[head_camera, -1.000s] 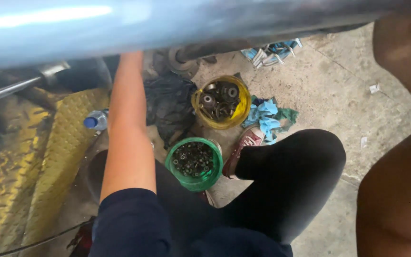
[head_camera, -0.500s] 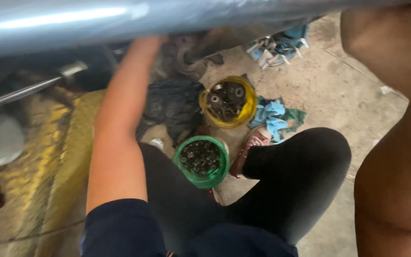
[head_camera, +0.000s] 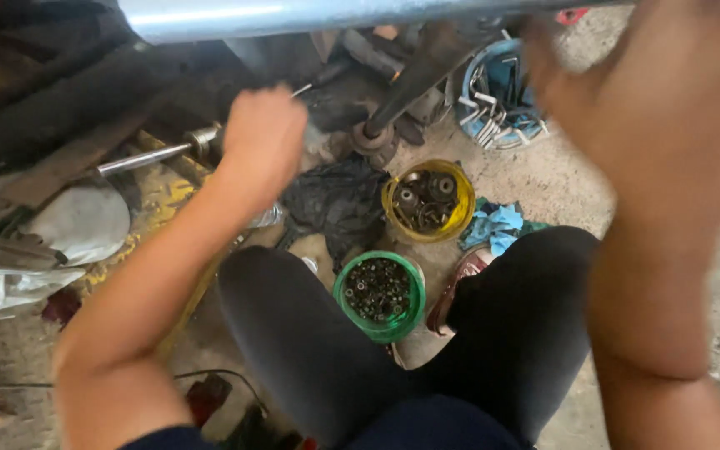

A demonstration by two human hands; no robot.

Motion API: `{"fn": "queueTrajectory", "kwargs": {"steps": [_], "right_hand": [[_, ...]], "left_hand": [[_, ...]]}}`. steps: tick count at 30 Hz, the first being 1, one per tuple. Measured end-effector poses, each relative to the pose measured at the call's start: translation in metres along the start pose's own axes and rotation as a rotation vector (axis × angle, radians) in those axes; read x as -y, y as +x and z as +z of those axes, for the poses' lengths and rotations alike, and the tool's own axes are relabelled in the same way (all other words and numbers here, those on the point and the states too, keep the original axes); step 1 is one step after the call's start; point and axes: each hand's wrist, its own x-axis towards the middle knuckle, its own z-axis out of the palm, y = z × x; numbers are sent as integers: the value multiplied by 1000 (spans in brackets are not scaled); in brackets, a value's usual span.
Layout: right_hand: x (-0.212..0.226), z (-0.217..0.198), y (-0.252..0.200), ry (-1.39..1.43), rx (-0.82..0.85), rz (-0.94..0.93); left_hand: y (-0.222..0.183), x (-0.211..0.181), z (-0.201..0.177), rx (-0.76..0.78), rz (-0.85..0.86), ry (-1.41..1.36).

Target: Cleaning and organizing various automotive components and fasteners.

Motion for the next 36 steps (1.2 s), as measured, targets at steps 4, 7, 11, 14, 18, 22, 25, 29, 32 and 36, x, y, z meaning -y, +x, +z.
{"fn": "queueTrajectory", "kwargs": {"steps": [4, 7, 11, 14, 18, 22, 25, 29, 32, 36], "right_hand": [[60, 22, -25, 282, -163, -27], [115, 71, -54, 1020, -112, -11], [156, 74, -52, 913, 265, -231], [175, 97, -81, 1187, 695, -114], [179, 101, -97, 1336, 729, -59], [172, 115, -113, 1404, 894, 299], [163, 133, -136, 1286, 484, 161], [161, 114, -124, 1749, 869, 638], [159, 112, -127, 1477, 671, 375], [166, 100, -125, 1450, 647, 397]], "left_hand": [[-74, 0, -78, 62, -34, -31], [-102, -12, -129, 159, 27, 109], [-117, -33, -137, 249, 139, 230], [-113, -41, -141, 215, 267, 137], [-104, -35, -130, -7, 311, 12], [-114, -10, -115, -607, 70, -517], [-96, -19, -92, -794, -578, -1309], [-37, -49, 40, -649, -920, -2153], [-19, -98, 71, -377, -617, -2964], [-20, -132, 60, -409, -476, -2875]]}}
